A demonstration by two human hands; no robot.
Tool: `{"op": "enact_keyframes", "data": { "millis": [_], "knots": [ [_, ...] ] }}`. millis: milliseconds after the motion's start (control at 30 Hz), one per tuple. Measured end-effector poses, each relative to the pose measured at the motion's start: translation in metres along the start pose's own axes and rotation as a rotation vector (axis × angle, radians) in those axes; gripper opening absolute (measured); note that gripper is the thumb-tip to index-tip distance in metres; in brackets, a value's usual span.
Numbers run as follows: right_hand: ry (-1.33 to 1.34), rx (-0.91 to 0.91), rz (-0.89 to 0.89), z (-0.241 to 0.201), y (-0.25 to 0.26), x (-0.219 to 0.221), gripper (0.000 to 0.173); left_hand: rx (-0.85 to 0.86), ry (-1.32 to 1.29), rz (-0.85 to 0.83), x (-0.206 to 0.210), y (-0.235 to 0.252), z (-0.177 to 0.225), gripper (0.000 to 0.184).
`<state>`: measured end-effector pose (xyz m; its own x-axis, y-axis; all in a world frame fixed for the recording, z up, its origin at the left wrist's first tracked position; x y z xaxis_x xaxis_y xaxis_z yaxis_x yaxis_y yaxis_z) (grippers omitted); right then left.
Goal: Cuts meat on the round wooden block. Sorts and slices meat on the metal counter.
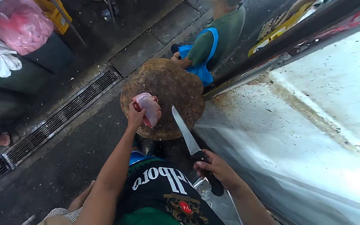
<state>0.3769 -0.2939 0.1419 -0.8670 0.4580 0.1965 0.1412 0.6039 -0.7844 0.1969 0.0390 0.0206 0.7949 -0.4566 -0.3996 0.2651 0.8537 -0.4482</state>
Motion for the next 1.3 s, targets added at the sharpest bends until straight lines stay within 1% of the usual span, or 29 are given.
{"op": "enact_keyframes", "data": {
  "millis": [33,67,167,200,267,333,400,467,567,733,867,1000,1100,1167,1300],
  "knots": [
    [-0.116,-0.057,0.018,-0.006,0.005,0.009,0.05,-0.003,-0.034,-0.021,-0.001,0.001,-0.006,0.073],
    [-0.266,-0.104,0.05,-0.012,0.014,0.019,0.052,-0.011,-0.06,-0.037,-0.001,0.001,-0.01,0.073],
    [-0.766,-0.177,0.15,-0.044,0.063,0.054,0.046,-0.016,-0.119,-0.049,-0.002,0.0,-0.015,0.073],
    [-0.886,-0.189,0.158,-0.056,0.083,0.068,0.044,-0.018,-0.134,-0.051,-0.003,-0.001,-0.015,0.073],
    [-1.016,-0.181,0.154,-0.073,0.122,0.095,0.046,-0.028,-0.147,-0.055,-0.004,-0.003,-0.015,0.074],
    [-1.067,-0.176,0.161,-0.078,0.153,0.118,0.044,-0.034,-0.143,-0.047,-0.004,-0.004,-0.014,0.074],
    [-1.108,-0.2,0.178,-0.082,0.172,0.135,0.042,-0.04,-0.095,-0.041,-0.005,-0.004,-0.011,0.074],
    [-1.131,-0.215,0.185,-0.083,0.182,0.146,0.04,-0.049,-0.062,-0.035,-0.005,-0.005,-0.009,0.073],
    [-1.124,-0.229,0.208,-0.078,0.188,0.151,0.039,-0.05,-0.041,-0.019,-0.003,-0.005,-0.005,0.068],
    [-1.128,-0.229,0.231,-0.07,0.188,0.148,0.04,-0.059,0.026,0.002,0.003,-0.002,0.003,0.061],
    [-1.216,-0.155,0.222,-0.069,0.186,0.15,0.045,-0.08,0.05,0.017,0.003,-0.007,0.004,0.061],
    [-1.268,-0.091,0.23,-0.063,0.181,0.15,0.05,-0.032,0.08,0.06,0.009,-0.011,0.004,0.062],
    [-1.279,-0.074,0.214,-0.048,0.173,0.138,0.044,-0.035,0.092,0.084,0.014,-0.015,0.003,0.063],
    [-1.29,-0.075,0.206,-0.031,0.164,0.125,0.044,-0.025,0.093,0.09,0.014,-0.017,0.004,0.063],
    [-1.304,0.029,0.197,-0.006,0.138,0.105,0.045,0.017,0.076,0.093,0.014,-0.019,0.006,0.06]
  ]
}}
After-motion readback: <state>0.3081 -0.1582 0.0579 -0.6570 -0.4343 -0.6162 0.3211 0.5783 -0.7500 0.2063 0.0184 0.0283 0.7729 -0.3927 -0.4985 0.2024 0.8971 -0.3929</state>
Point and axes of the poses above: each hand's wrist, its own y-axis towards the middle knuckle, its own x-axis out of the palm, z = x × y, the point moved 2 cm from there along y, towards the middle knuckle, and after that the axes turned 1 degree about z, right-handed, at the moved point
